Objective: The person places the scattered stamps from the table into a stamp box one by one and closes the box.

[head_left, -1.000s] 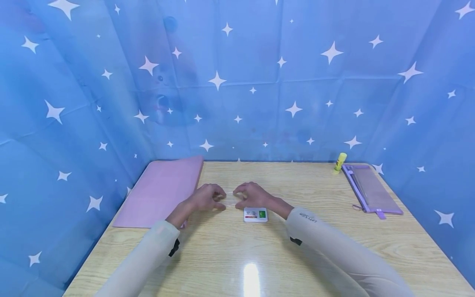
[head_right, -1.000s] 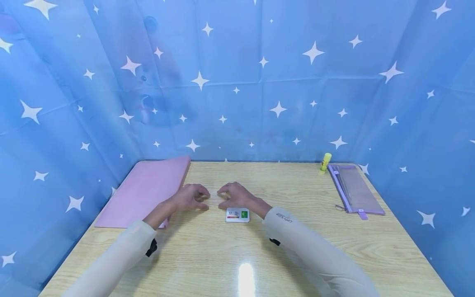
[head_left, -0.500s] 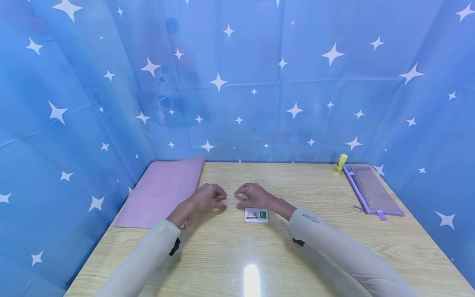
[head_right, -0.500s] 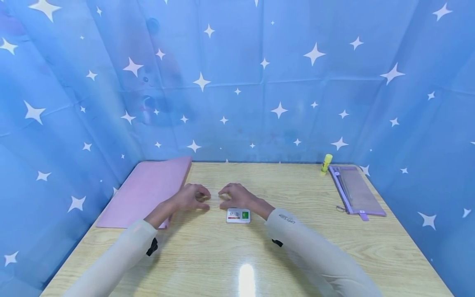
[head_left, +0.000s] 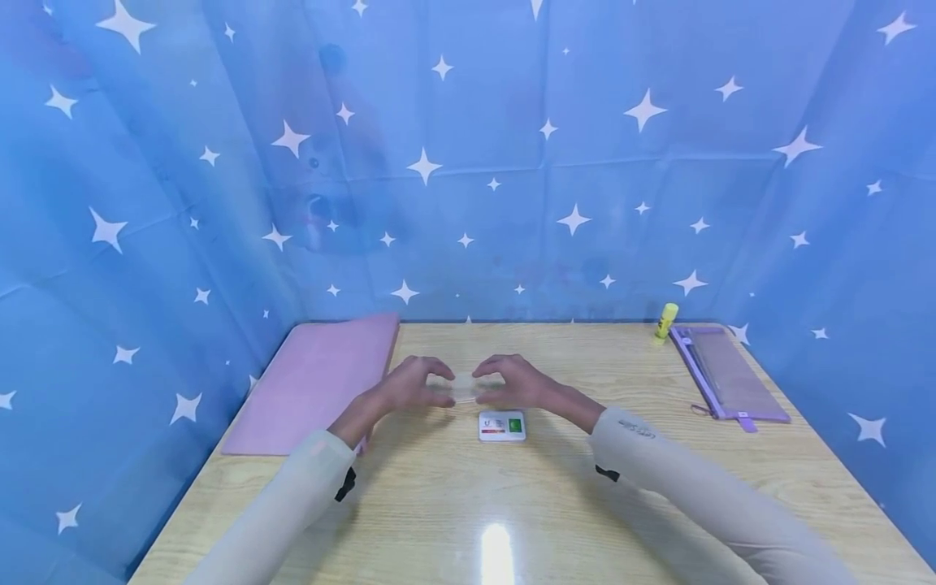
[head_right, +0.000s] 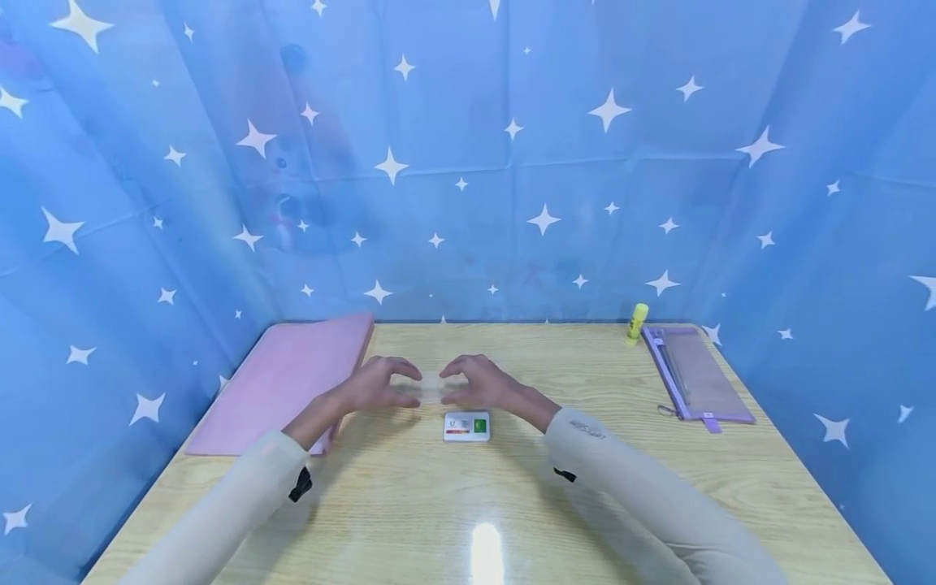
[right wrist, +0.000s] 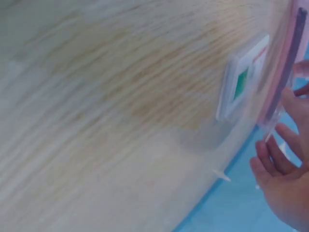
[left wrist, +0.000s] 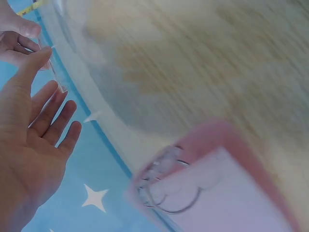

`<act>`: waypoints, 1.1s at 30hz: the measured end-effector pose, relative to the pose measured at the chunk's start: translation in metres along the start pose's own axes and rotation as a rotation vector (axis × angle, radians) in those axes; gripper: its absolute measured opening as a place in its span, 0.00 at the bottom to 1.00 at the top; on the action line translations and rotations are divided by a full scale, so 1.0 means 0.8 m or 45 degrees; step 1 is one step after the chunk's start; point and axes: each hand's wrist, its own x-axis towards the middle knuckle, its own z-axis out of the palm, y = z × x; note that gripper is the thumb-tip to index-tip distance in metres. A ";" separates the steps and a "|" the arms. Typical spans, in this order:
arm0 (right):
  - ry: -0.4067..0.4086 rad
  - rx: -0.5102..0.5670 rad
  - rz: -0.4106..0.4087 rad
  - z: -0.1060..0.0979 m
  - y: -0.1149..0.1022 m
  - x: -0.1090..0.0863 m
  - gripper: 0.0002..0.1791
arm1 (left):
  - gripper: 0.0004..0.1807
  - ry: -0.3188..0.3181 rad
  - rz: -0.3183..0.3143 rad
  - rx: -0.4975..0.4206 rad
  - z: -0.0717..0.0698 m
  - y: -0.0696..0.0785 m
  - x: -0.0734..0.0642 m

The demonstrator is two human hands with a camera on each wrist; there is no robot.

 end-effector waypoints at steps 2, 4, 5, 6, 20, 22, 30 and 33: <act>0.012 -0.011 -0.031 -0.006 0.001 -0.005 0.24 | 0.26 -0.001 0.028 -0.016 -0.001 0.007 0.002; 0.027 -0.028 -0.059 -0.012 0.001 -0.011 0.24 | 0.26 -0.009 0.046 -0.015 -0.002 0.013 0.004; 0.036 -0.038 -0.068 -0.014 0.002 -0.014 0.24 | 0.26 -0.016 0.050 -0.011 -0.002 0.016 0.005; 0.043 -0.047 -0.071 -0.016 0.002 -0.017 0.24 | 0.26 -0.022 0.054 -0.003 -0.002 0.020 0.006; 0.073 -0.076 0.016 -0.030 -0.009 -0.064 0.25 | 0.25 -0.034 0.207 0.046 0.011 0.051 0.015; 0.080 -0.086 0.022 -0.030 -0.009 -0.068 0.25 | 0.25 -0.040 0.210 0.035 0.014 0.053 0.015; 0.098 -0.042 0.065 -0.023 -0.013 -0.085 0.26 | 0.25 -0.075 0.203 0.038 0.028 0.058 0.012; 0.107 -0.017 0.072 -0.018 -0.012 -0.090 0.25 | 0.25 -0.075 0.222 0.038 0.033 0.058 0.011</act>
